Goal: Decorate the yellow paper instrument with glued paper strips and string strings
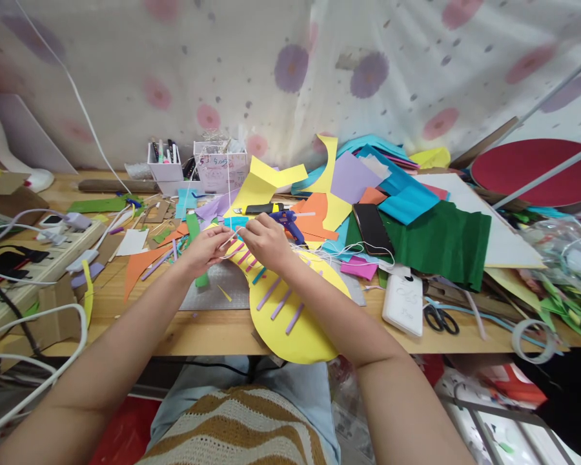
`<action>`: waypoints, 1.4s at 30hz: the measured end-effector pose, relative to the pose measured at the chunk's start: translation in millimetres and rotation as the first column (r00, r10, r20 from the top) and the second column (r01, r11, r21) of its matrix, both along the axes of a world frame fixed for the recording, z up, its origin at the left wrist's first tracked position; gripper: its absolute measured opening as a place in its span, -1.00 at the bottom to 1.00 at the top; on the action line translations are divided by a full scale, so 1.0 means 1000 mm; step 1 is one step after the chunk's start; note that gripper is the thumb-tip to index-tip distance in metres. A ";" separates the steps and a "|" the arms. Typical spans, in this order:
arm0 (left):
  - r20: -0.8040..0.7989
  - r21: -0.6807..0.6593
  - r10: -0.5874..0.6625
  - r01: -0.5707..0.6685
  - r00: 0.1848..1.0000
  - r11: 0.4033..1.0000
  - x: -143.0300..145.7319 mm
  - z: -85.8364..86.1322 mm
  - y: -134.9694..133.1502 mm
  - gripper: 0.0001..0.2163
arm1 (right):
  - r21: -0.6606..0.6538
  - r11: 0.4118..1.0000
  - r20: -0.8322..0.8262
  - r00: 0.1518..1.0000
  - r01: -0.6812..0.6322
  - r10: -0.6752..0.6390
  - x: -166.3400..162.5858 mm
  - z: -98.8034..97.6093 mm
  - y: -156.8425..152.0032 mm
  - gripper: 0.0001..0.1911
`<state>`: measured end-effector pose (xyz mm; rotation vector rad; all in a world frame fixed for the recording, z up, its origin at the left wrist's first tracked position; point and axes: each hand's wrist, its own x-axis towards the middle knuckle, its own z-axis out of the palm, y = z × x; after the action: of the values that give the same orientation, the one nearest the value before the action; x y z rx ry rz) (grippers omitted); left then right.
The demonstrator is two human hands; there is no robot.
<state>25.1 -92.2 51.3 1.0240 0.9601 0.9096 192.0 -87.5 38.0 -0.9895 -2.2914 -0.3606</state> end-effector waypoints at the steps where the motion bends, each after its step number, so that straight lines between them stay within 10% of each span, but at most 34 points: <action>1: 0.014 0.004 -0.020 0.020 1.000 1.000 0.000 0.000 0.000 -0.77 | 0.018 1.000 -0.012 1.000 0.013 -0.013 0.000 -0.001 0.000 -0.70; 9: 0.123 0.028 0.057 -0.061 0.991 0.998 0.001 -0.004 0.000 -0.71 | 0.116 0.989 -0.031 0.995 -0.086 0.090 0.002 0.000 -0.003 -0.70; 18: 0.181 0.090 0.152 -0.170 0.972 0.981 0.006 -0.010 0.001 -0.78 | -0.246 0.954 -0.281 0.955 -0.172 0.100 -0.012 -0.001 -0.021 -0.78; 22: 0.169 0.100 0.202 -0.220 0.965 0.970 0.007 -0.011 0.000 -0.79 | -0.639 0.729 -0.548 0.811 -0.246 -0.207 -0.023 0.007 -0.015 -0.78; 27: 0.126 0.153 0.207 -0.225 0.970 0.962 0.007 -0.013 0.000 -0.71 | -0.737 0.520 -0.638 0.699 -0.432 -0.324 -0.029 0.012 -0.005 -0.79; 38: 0.025 0.242 0.228 -0.227 0.973 0.943 0.004 -0.016 0.004 -0.71 | -0.732 0.523 -0.642 0.701 -0.437 -0.312 -0.028 0.013 -0.001 -0.76; 42: -0.010 0.266 0.292 -0.279 0.956 0.923 0.004 -0.017 0.003 -0.76 | -0.720 0.609 -0.595 0.749 -0.334 -0.292 -0.029 0.010 -0.001 -0.83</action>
<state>28.9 -88.7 34.1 1.1511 1.0680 1.2859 162.9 -88.7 48.2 -1.2176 -1.6996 1.0308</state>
